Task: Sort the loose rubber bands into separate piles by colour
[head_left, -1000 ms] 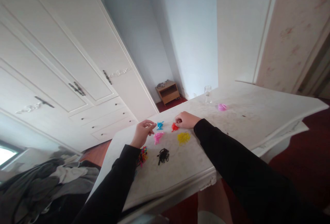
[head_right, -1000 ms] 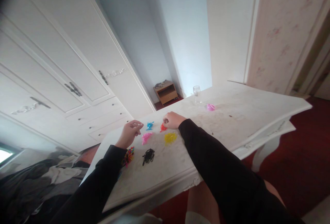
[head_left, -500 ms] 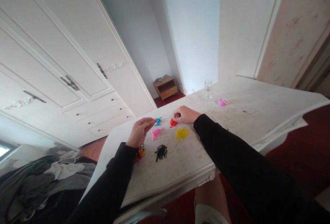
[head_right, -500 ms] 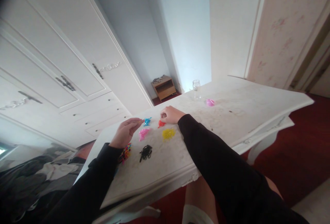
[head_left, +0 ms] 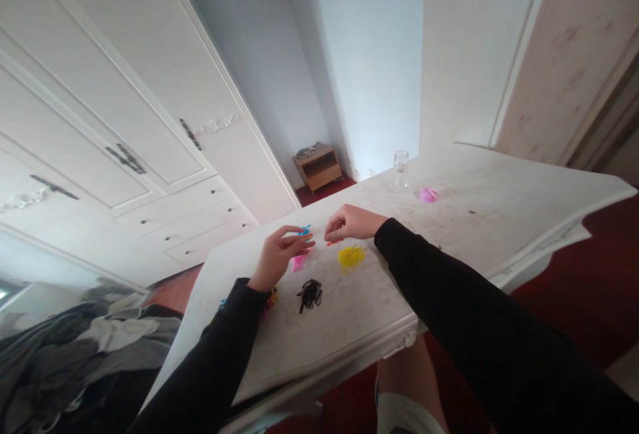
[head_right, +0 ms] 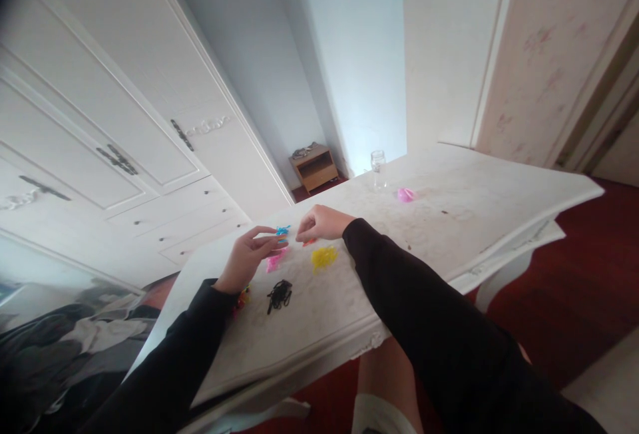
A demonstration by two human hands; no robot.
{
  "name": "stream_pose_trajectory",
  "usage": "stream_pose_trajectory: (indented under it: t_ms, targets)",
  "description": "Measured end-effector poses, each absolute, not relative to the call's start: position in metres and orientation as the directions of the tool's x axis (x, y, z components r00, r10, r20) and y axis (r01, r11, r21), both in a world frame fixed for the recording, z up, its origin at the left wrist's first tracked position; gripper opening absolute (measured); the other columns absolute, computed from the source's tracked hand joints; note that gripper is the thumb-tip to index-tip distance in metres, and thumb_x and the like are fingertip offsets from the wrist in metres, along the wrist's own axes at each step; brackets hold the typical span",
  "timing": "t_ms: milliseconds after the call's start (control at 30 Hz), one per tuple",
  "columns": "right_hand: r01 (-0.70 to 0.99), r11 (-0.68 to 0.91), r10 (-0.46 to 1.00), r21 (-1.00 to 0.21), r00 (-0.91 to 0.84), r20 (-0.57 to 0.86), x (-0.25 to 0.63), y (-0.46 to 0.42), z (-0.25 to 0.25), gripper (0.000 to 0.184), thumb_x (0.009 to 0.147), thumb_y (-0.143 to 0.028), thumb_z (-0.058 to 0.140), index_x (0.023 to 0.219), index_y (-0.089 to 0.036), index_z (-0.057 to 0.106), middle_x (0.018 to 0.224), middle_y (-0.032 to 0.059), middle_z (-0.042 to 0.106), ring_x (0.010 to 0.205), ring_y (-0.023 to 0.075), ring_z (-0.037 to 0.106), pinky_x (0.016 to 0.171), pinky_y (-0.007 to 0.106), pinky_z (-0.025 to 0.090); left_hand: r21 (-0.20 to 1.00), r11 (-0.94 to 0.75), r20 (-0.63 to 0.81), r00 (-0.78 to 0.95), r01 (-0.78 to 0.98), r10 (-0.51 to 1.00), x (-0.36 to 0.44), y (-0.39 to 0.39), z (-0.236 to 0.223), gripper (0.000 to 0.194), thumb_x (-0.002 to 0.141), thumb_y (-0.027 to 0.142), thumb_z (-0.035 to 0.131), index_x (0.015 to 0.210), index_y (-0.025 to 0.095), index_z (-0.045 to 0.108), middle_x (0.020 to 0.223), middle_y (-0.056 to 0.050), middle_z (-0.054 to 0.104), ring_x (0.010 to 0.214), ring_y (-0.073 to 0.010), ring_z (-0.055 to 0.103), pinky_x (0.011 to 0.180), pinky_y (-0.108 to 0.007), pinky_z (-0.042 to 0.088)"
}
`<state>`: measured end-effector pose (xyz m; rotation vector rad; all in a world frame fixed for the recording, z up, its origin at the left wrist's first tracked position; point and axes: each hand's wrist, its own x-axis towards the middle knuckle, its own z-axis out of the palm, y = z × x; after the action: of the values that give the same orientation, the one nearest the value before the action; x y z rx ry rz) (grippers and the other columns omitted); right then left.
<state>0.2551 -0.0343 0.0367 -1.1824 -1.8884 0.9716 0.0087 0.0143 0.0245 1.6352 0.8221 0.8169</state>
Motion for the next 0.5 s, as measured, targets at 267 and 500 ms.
stream_pose_trajectory:
  t_ms: [267, 500]
  targets:
    - [0.403, 0.388, 0.907, -0.829, -0.326, 0.266, 0.244, -0.032, 0.030, 0.030, 0.074, -0.036, 0.079, 0.090, -0.012, 0.082, 0.072, 0.0062, 0.077, 0.064, 0.0143, 0.067, 0.060, 0.024, 0.048, 0.954, -0.272, 0.153, 0.570, 0.129, 0.807, 0.015, 0.001, 0.029, 0.055, 0.070, 0.057, 0.085, 0.103, 0.016, 0.066, 0.108, -0.016, 0.079, 0.090, -0.0315, 0.078, 0.075, -0.039, 0.064]
    - [0.381, 0.369, 0.920, -0.848, -0.278, 0.275, 0.237, -0.033, 0.027, 0.029, 0.076, -0.038, 0.077, 0.085, -0.011, 0.081, 0.069, 0.0062, 0.076, 0.062, 0.0147, 0.066, 0.058, 0.023, 0.046, 0.948, -0.293, 0.172, 0.572, 0.127, 0.802, 0.017, -0.004, 0.026, 0.054, 0.073, 0.053, 0.084, 0.109, 0.014, 0.070, 0.099, -0.014, 0.080, 0.089, -0.0311, 0.078, 0.076, -0.040, 0.064]
